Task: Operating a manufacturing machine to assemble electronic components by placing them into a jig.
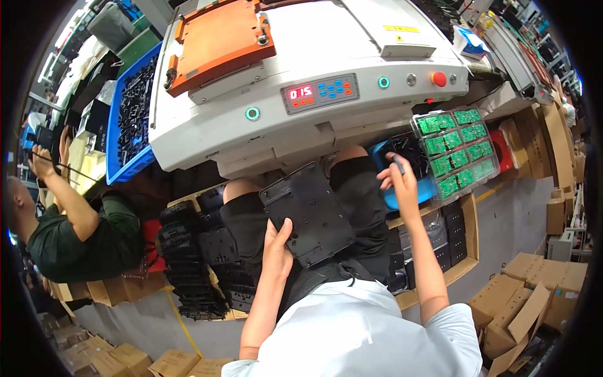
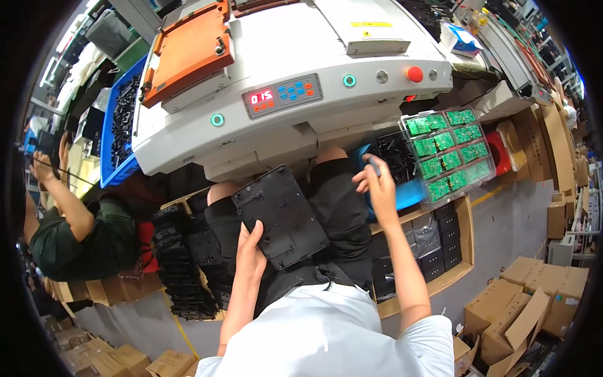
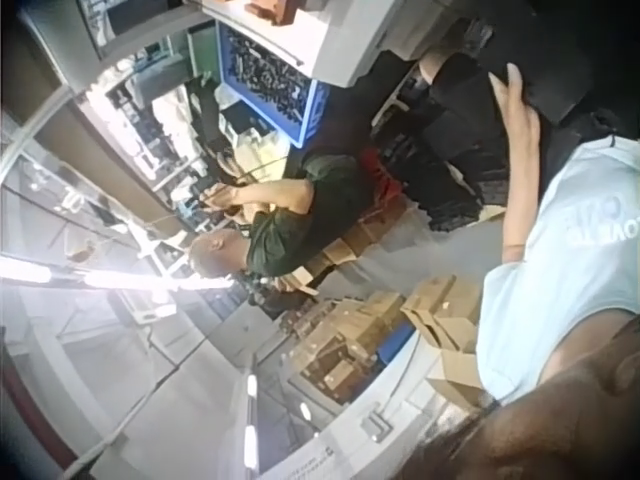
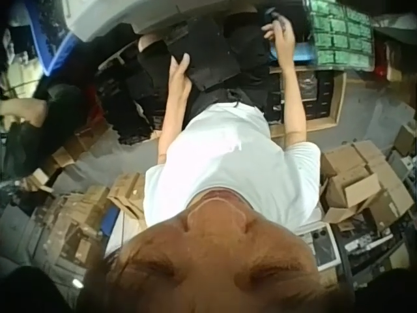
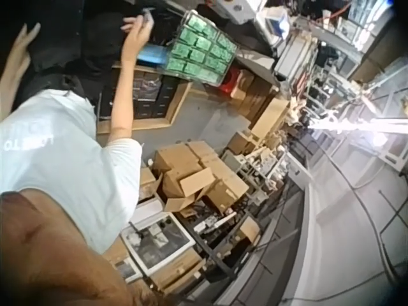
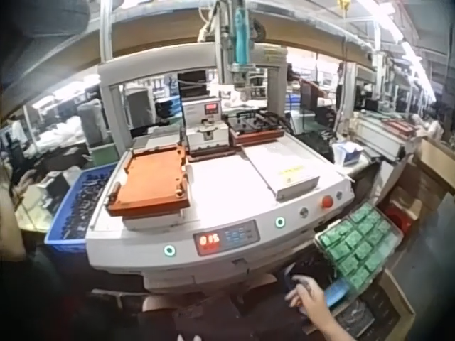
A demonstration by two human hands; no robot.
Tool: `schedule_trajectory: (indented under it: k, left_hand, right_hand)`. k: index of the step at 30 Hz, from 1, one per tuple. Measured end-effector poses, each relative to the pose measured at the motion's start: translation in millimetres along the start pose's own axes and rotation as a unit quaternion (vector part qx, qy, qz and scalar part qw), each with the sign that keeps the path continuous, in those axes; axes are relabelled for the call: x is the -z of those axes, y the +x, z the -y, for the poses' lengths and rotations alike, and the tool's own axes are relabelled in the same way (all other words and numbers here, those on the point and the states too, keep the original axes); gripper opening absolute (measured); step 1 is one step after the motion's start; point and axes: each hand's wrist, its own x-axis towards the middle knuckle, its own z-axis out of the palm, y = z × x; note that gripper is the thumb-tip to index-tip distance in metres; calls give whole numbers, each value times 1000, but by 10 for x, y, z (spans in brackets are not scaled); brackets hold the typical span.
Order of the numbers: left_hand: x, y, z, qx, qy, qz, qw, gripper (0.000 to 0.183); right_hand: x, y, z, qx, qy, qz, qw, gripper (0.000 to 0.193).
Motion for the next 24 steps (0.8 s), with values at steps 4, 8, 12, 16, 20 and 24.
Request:
schedule_trajectory:
  k: [4,8,12,16,20,24]
  left_hand:
    - [156,25,-51,94,-160,-54,981,38]
    - [269,82,-149,113,-369,320,865,52]
    - [279,-64,-127,90,-309,211,923,54]
    - [511,118,221,-30,-234,217,947,55]
    - [475,175,266,-81,-162,190,965,53]
    - [277,216,321,-163,8,123,979,50]
  right_hand:
    - [-595,-337,153,-68,93,80,990,33]
    - [-945,-488,264,-70,86,130,985,37]
    - [-1131,-633,398,-117,76,167,976,35]
    - [-1332,-829,470,-86,23,205,975,35]
    - [-1446,-891,295,-26,-49,193,980,34]
    - [-1705,-936,340,20,-79,155,985,36]
